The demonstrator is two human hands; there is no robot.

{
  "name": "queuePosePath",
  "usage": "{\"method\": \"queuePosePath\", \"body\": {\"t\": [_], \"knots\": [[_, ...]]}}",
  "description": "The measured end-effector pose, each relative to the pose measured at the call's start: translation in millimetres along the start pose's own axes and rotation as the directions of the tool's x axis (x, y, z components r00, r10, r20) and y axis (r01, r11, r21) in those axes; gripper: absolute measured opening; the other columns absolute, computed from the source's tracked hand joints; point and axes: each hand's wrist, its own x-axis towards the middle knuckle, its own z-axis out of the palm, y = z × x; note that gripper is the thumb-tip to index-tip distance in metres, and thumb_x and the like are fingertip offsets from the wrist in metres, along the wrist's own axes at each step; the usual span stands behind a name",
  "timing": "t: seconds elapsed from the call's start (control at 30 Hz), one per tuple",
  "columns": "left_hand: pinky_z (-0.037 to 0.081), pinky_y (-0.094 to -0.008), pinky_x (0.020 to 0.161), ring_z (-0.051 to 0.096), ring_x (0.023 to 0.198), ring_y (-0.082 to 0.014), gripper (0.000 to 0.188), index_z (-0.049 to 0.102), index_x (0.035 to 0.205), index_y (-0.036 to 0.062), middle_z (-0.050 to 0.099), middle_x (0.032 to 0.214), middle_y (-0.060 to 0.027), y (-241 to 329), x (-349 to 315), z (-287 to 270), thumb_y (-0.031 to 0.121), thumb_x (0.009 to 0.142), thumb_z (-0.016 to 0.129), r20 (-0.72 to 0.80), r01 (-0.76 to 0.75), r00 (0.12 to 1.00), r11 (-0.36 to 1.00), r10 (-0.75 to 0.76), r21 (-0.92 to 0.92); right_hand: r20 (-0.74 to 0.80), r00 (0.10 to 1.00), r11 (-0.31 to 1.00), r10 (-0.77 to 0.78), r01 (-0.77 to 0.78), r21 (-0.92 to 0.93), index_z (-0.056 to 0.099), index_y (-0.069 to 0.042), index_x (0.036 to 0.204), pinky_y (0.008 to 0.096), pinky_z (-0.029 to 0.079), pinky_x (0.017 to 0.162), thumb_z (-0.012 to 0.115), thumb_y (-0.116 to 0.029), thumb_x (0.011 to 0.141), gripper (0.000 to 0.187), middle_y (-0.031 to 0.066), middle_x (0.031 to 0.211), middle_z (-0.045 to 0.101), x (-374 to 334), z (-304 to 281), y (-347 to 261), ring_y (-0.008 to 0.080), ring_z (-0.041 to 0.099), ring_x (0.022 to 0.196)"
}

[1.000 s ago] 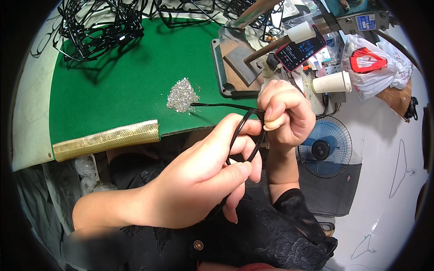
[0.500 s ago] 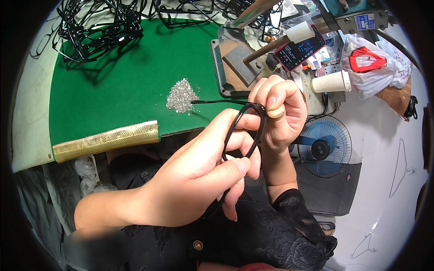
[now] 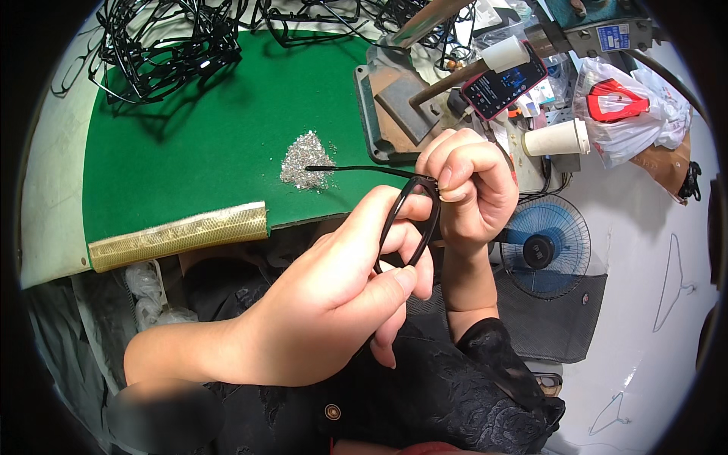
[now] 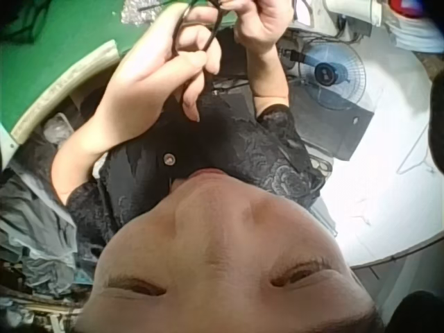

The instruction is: The person repeatedly picks up black eyeglass frames from a pile, inserts small metal screws into the hinge areas using fingers, and places the frames back on the table. The process is repeated for multiple frames throughout the clip.

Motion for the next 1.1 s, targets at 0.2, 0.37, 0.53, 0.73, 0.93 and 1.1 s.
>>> {"method": "queuePosePath", "body": {"t": [0.2, 0.37, 0.53, 0.73, 0.93, 1.1], "knots": [[0.052, -0.0261, 0.051, 0.055, 0.058, -0.0136, 0.047, 0.024, 0.135, -0.002, 0.051, 0.095, -0.0135, 3.4, -0.2, 1.0, 0.005, 0.093, 0.044, 0.002, 0.027, 1.0, 0.994, -0.027, -0.11, -0.008, 0.999, 0.996, 0.045, -0.044, 0.072, 0.054, 0.0, 0.08, 0.0269, 0.046, 0.06, 0.063, -0.018, 0.09, 0.023, 0.0077, 0.071, 0.056, -0.8, 0.2, 0.6, 0.017, 0.056, 0.064], [0.052, -0.0262, 0.05, 0.055, 0.059, -0.0134, 0.047, 0.025, 0.135, -0.0027, 0.052, 0.094, -0.0132, 3.5, -0.1, 0.7, 0.005, 0.092, 0.043, -0.008, 0.003, 1.0, 0.996, -0.004, -0.091, -0.057, 0.994, 0.984, 0.09, -0.08, 0.161, 0.055, 0.001, 0.082, 0.0247, 0.046, 0.062, 0.061, -0.014, 0.091, 0.019, 0.0097, 0.073, 0.057, -2.4, 3.1, 1.2, 0.015, 0.055, 0.066], [0.052, -0.0262, 0.05, 0.054, 0.058, -0.0128, 0.048, 0.025, 0.135, -0.0028, 0.052, 0.094, -0.013, 3.4, -0.4, 1.3, 0.005, 0.092, 0.043, -0.017, 0.006, 1.0, 0.996, -0.008, -0.086, -0.055, 0.994, 0.974, 0.098, -0.084, 0.209, 0.055, 0.002, 0.084, 0.0244, 0.047, 0.064, 0.062, -0.01, 0.09, 0.015, 0.0103, 0.076, 0.058, -3.5, 2.5, 3.4, 0.0145, 0.056, 0.068], [0.051, -0.0257, 0.051, 0.052, 0.057, -0.0121, 0.048, 0.024, 0.136, -0.0015, 0.051, 0.095, -0.0128, 2.1, -0.5, 1.6, 0.003, 0.092, 0.042, -0.03, -0.004, 1.0, 1.0, 0.003, -0.022, -0.031, 0.992, 0.975, 0.124, -0.116, 0.192, 0.056, 0.003, 0.084, 0.0248, 0.048, 0.065, 0.063, -0.007, 0.088, 0.012, 0.0105, 0.077, 0.059, -1.1, 0.5, -1.3, 0.0152, 0.058, 0.07], [0.049, -0.0244, 0.051, 0.052, 0.056, -0.0117, 0.047, 0.024, 0.136, -0.0017, 0.051, 0.095, -0.0131, 1.0, 0.1, 1.3, 0.002, 0.093, 0.042, -0.046, -0.004, 0.999, 0.992, 0.01, 0.125, 0.003, 0.985, 0.966, 0.17, -0.167, 0.196, 0.057, 0.004, 0.084, 0.0252, 0.048, 0.066, 0.064, -0.005, 0.086, 0.011, 0.0107, 0.078, 0.059, -1.5, -3.2, -4.0, 0.016, 0.059, 0.071], [0.05, -0.0248, 0.05, 0.052, 0.056, -0.0118, 0.047, 0.025, 0.136, -0.0019, 0.052, 0.094, -0.013, 2.8, 0.1, 0.6, 0.002, 0.092, 0.043, -0.035, 0.004, 0.999, 0.999, -0.002, 0.052, -0.004, 0.985, 0.962, 0.175, -0.17, 0.214, 0.057, 0.004, 0.083, 0.0254, 0.049, 0.066, 0.065, -0.006, 0.085, 0.013, 0.0106, 0.078, 0.06, -0.9, -4.9, -4.8, 0.0165, 0.059, 0.072]]}}
